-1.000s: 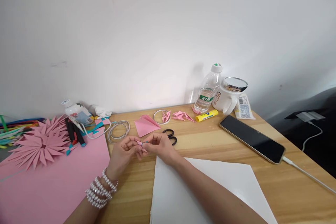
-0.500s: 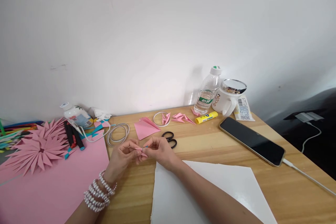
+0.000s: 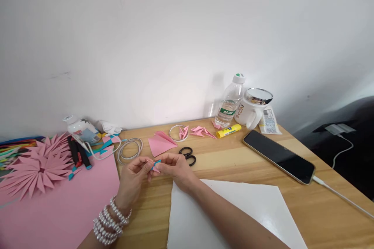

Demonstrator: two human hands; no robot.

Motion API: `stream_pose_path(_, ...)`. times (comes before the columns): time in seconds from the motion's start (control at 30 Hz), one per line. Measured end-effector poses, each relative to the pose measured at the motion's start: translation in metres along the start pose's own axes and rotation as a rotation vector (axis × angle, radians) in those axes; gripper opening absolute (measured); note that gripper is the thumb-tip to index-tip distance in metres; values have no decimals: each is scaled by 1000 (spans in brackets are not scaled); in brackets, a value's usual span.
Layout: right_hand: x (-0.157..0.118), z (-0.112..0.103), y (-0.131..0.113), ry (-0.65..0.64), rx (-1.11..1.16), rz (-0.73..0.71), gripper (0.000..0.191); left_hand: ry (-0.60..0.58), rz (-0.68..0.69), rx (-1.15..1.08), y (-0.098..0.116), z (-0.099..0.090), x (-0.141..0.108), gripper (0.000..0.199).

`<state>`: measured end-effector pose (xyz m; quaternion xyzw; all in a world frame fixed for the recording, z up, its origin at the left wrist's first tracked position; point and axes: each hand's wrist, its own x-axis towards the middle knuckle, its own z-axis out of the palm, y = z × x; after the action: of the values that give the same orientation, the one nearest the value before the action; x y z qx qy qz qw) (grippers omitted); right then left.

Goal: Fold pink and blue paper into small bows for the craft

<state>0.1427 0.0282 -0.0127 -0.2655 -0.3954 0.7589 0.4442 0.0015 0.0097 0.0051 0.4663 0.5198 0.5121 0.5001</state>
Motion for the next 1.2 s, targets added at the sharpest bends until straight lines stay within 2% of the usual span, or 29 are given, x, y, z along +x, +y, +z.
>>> stream_pose_path(0.27,-5,4,-6,-30,-57,-57,12,-114,19,-117,5,-2,-1,12)
stream_pose_path(0.47,-5,5,-4,-16,57,0,14,-75,199,-21,8,-1,-4,9)
stream_pose_path(0.57,-5,7,-3,-32,141,40,14,-74,214,-3,5,-2,-3,10)
stream_pose_path(0.73,-6,11,-2,21,223,57,15,-89,242,34,3,-4,-2,8)
stream_pose_path(0.9,-4,11,1,26,16,-20,17,-111,192,37,5,-1,-3,11)
stream_pose_path(1.03,-6,15,4,181,-206,-170,17,-70,131,7,3,1,-2,12)
stream_pose_path(1.1,-6,15,4,200,-212,-183,19,-45,108,-18,2,1,-1,11)
stream_pose_path(1.2,-4,12,2,132,-64,-100,21,-68,43,-66,2,1,-1,10)
